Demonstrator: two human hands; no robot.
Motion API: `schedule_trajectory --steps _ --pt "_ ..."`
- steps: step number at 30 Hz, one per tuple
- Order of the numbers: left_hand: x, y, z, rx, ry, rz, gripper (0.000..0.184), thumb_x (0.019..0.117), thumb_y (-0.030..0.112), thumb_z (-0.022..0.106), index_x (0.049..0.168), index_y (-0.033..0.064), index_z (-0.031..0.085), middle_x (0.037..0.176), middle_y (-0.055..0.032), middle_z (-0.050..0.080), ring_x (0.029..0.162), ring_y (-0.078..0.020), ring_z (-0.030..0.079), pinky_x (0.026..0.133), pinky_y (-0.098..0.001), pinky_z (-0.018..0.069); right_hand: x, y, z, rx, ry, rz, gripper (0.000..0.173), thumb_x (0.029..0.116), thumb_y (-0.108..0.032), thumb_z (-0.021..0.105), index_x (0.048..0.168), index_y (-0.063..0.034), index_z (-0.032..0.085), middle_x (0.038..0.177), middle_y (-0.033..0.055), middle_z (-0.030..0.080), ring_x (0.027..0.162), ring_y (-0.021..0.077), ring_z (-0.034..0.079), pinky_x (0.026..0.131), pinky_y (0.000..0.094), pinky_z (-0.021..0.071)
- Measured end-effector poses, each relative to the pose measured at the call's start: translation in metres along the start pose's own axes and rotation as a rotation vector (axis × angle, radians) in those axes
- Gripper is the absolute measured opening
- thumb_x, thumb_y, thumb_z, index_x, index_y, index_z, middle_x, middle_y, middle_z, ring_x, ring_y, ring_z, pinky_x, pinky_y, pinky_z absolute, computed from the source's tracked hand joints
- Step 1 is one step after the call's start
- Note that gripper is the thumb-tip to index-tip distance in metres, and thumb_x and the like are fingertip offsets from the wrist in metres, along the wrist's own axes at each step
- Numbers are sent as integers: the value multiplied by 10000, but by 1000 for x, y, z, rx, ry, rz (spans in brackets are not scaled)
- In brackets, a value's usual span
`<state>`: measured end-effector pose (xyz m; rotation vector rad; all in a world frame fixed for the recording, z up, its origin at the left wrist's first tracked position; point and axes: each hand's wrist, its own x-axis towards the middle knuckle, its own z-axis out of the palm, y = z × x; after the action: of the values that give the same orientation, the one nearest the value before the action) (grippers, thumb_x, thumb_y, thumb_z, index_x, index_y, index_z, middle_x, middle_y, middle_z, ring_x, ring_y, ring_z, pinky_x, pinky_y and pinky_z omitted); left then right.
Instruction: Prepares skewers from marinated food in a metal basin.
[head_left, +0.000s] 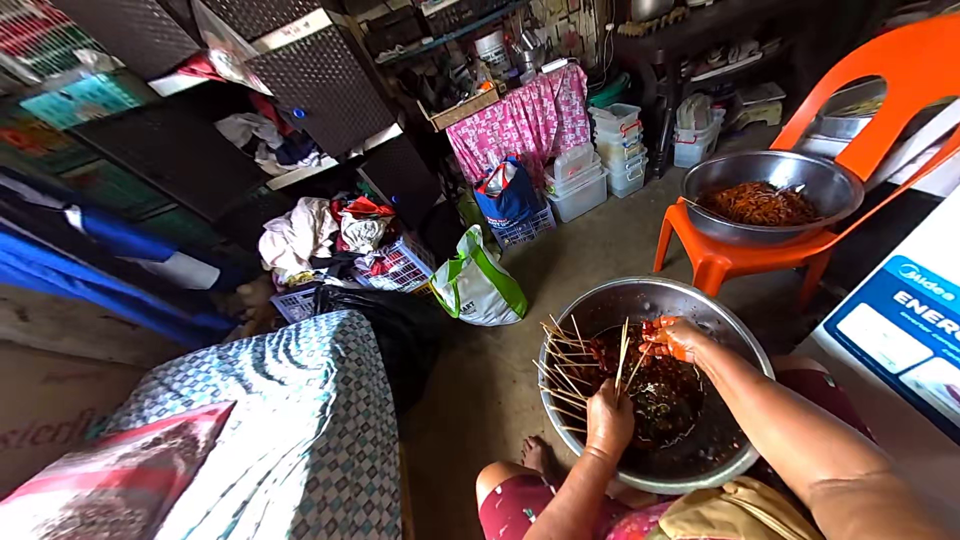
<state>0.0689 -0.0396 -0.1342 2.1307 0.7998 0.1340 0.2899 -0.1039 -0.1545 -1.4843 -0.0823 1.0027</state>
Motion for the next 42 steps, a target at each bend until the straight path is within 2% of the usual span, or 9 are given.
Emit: schedule_trajectory --steps 6,10,15,24,28,31,33,36,42 --pt "-1 -4 3 -41 19 26 229 986 98 552 1146 -15 670 901 -161 685 823 -269 673 803 -469 548 2 6 -2 57 -80 49 258 994 84 500 1249 44 504 992 132 602 780 223 661 713 386 602" --pt "0 -4 2 -58 16 42 234 988 95 550 1153 -18 672 908 -163 688 829 -268 674 811 -465 548 0 2 -3 102 -56 47 235 1008 66 487 1238 30 514 961 121 608 759 213 657 696 370 595" --pt "-1 -7 3 -91 34 72 217 978 90 552 1120 -18 674 857 -145 670 775 -246 655 763 -448 545 0 -1 -6 154 -66 59 227 1022 42 485 1246 17 504 952 114 612 756 204 672 700 356 607" --pt "-1 -8 4 -87 37 64 221 976 82 547 1134 -15 666 860 -143 669 778 -244 655 768 -444 544 0 5 -3 109 -194 74 208 1011 65 457 1203 9 513 954 104 609 778 219 672 729 383 609" --pt "-1 -8 3 -91 41 59 229 982 87 551 1153 -11 668 880 -145 680 790 -243 662 780 -443 548 -1 4 -3 201 -204 24 313 1030 16 443 1341 -18 459 946 107 610 786 245 676 729 416 605" --pt "-1 -9 3 -90 50 62 222 977 86 552 1139 -8 670 864 -136 674 775 -235 655 764 -437 544 1 1 -3 245 -86 6 168 1032 3 471 1199 -12 474 877 113 611 727 239 678 722 414 617" --pt "-1 -9 3 -97 56 58 221 980 90 549 1136 -7 671 863 -131 673 774 -231 655 764 -433 546 2 0 -4 202 -54 0 145 1010 35 502 1150 1 483 863 117 614 701 230 678 711 411 627" --pt "-1 -9 4 -104 64 45 225 989 90 539 1143 -15 666 875 -144 672 788 -244 658 774 -446 547 -1 1 -3 101 -74 6 232 1030 19 504 1262 33 508 925 128 624 733 228 680 701 394 617" --pt "-1 -8 3 -105 63 34 228 1004 97 540 1157 -22 659 892 -156 678 808 -254 665 797 -455 550 -5 2 1 0 -117 -7 203 1062 -42 500 1238 57 522 908 124 643 690 204 684 666 368 620"
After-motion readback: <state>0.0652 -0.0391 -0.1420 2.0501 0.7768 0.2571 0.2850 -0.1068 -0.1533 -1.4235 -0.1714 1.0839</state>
